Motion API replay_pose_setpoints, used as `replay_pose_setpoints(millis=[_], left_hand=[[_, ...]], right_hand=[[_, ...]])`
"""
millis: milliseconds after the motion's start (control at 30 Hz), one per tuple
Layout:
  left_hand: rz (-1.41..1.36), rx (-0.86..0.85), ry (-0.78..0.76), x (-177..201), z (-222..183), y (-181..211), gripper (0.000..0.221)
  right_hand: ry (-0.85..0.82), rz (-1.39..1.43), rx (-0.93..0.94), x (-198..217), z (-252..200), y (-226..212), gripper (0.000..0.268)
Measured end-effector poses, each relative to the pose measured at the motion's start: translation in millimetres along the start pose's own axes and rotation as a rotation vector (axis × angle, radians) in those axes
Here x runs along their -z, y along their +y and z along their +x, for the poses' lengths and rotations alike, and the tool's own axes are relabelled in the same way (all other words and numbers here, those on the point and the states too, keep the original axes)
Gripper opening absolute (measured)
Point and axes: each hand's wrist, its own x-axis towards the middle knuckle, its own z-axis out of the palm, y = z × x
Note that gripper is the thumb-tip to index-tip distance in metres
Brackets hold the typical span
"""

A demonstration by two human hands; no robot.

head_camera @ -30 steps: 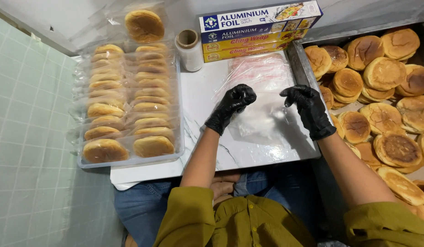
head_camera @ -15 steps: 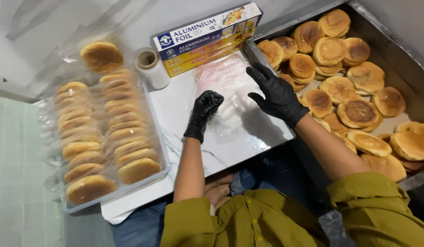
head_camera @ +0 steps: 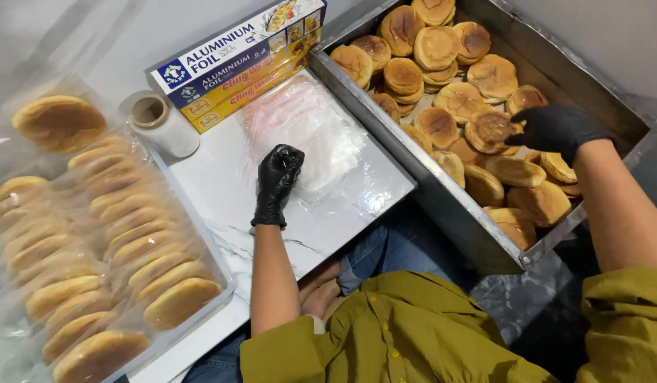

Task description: Individually wrapping baked buns in plastic film and organizing them into a plastic storage container.

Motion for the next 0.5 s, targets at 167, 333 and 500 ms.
replay_pose_setpoints(millis=[167,333,500], left_hand=[[0.042,-0.022,0.011,-6,-4,0,0.008],[0.098,-0.048,0.023,-3,-3,-1,0.008],[0.172,-0.088,0.044,-2,-2,-1,0.009]], right_hand=[[-0.249,0.198,-0.023,-68,11,23,0.085],[-0.177,0.151,-0.011,-71,5,12,0.089],[-0.075,0.308,-0.010,-46,-17,-10,0.053]])
